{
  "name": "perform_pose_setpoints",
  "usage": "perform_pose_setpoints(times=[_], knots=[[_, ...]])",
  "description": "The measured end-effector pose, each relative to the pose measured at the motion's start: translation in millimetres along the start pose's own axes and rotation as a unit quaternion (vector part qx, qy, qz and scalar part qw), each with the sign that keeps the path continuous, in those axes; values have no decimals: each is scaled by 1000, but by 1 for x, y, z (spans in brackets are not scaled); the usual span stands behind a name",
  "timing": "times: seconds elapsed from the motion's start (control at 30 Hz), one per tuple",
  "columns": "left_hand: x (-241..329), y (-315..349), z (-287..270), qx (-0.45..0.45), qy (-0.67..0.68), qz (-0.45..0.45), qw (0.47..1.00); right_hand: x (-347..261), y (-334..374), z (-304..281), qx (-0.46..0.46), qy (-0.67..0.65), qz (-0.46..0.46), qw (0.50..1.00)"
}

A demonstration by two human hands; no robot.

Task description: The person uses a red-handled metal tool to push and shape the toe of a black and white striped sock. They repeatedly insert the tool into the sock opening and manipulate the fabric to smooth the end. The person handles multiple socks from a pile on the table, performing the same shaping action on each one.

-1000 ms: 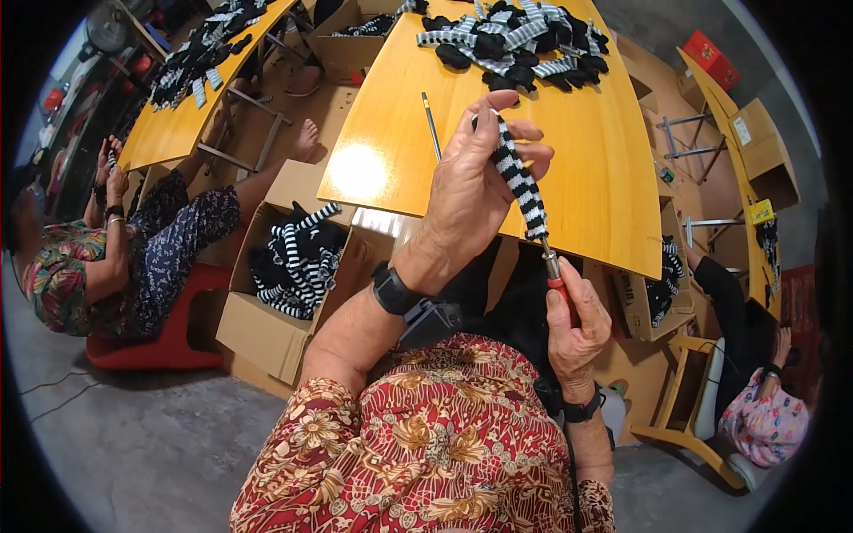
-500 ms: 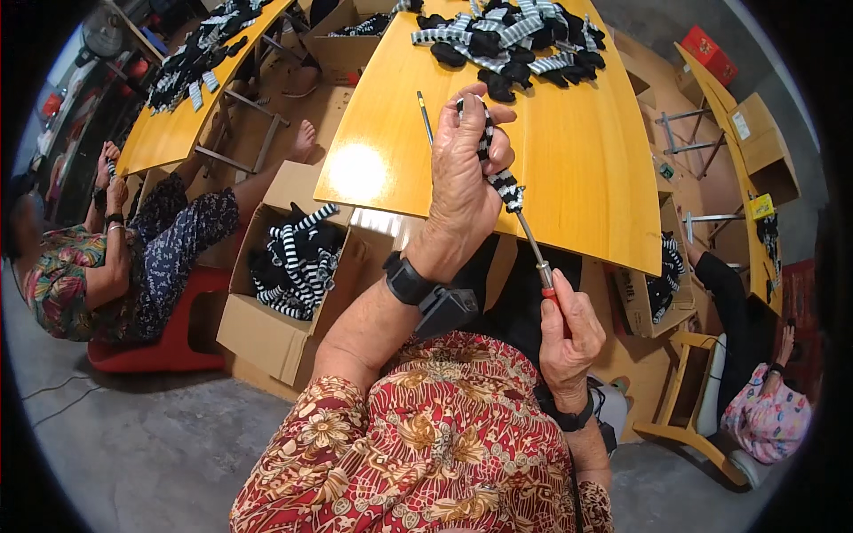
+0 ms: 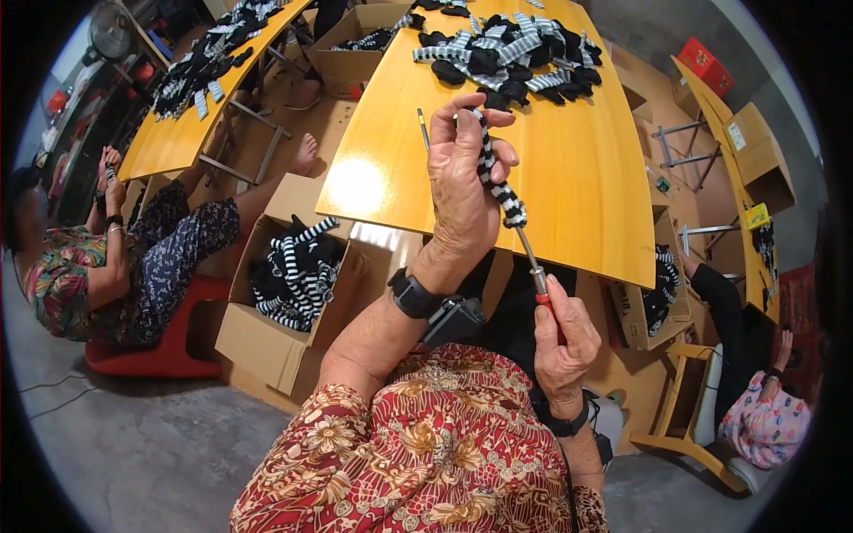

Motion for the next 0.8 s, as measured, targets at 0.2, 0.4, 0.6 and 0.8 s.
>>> perform_pose_setpoints(times=[0.2,0.4,0.6,0.8], knots=[[13,-1,13,-91,-54,8,994,4,-6,-8,-22,-64,-5,998],[19,6,33,-136,14,-23,990,8,0,-12,-15,-131,31,991],[22,11,55,-143,54,-64,986,5,3,-6,23,-157,16,987],[21,16,69,-164,44,-85,982,9,4,-3,37,-184,17,982]])
Point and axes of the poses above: each hand's wrist, its own y-axis away from the middle knuckle, its own z-axis out of the palm, x = y × z, the point moved 6 cm from there along -y, towards the middle knuckle, and after that the axes turned 15 degrees about -x, right-handed, at the moved point
